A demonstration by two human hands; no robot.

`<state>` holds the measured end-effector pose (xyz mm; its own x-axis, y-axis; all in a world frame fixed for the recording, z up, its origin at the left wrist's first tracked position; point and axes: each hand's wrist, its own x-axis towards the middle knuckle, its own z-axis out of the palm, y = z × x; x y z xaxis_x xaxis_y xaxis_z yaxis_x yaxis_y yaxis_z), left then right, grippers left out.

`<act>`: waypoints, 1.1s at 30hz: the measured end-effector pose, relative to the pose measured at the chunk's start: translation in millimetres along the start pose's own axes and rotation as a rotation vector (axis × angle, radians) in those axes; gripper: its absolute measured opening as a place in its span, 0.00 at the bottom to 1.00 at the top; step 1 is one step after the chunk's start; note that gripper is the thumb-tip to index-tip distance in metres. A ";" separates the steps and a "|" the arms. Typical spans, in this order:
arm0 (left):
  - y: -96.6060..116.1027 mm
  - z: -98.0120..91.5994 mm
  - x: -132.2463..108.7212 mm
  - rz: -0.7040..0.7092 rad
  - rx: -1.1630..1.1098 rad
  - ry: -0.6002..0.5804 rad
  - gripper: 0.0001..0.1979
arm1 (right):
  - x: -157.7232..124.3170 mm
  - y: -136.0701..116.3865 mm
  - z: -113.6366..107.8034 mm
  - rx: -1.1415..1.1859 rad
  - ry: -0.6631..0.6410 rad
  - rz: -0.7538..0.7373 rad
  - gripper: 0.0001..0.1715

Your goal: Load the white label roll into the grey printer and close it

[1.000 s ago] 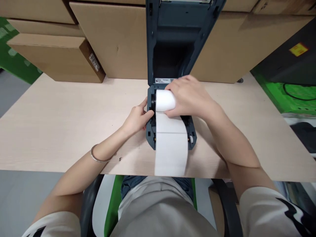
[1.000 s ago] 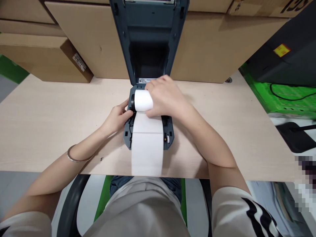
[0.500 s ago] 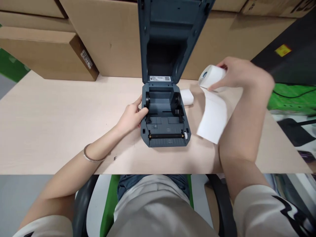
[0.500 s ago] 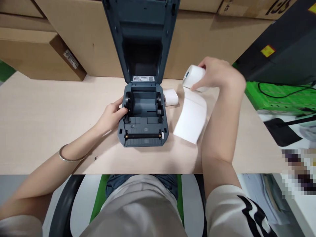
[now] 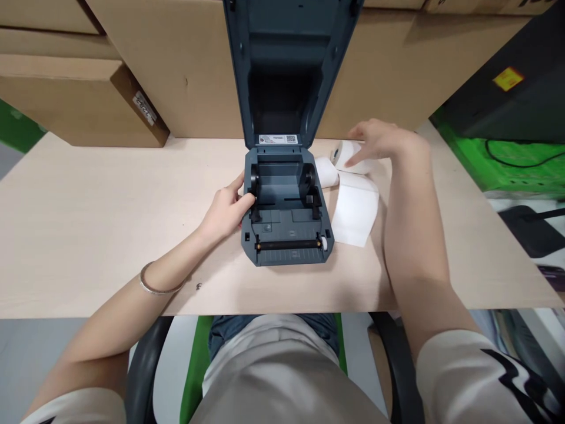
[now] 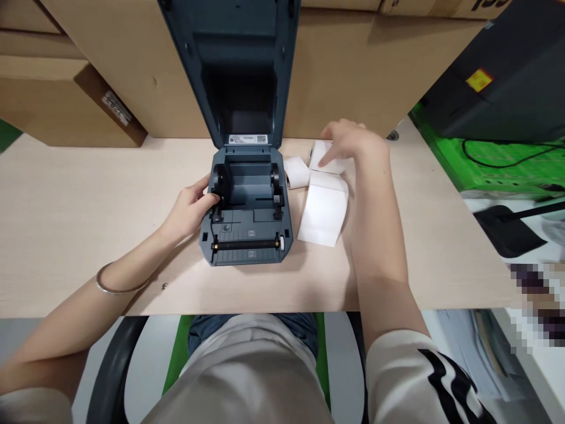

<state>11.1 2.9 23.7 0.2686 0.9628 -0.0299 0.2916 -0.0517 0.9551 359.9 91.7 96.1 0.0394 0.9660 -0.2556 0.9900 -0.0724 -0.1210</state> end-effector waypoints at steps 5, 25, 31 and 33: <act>-0.5 0.3 -0.7 0.029 0.050 0.027 0.30 | -7.7 -6.4 -7.8 0.139 -0.064 -0.127 0.18; 1.3 0.2 -2.0 0.007 0.064 0.019 0.31 | 11.9 -32.0 15.9 0.242 -0.475 -0.018 0.12; 0.8 -0.2 -1.7 0.010 0.083 0.018 0.31 | -2.3 -55.4 20.7 0.063 -0.421 0.006 0.19; 1.2 0.0 -1.7 0.011 0.092 0.016 0.32 | -3.8 -59.8 21.1 0.027 -0.413 -0.001 0.18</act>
<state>10.9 1.2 24.9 0.2581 0.9660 -0.0138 0.3715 -0.0860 0.9244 297.7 87.1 84.1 -0.0243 0.7856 -0.6182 0.9859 -0.0836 -0.1451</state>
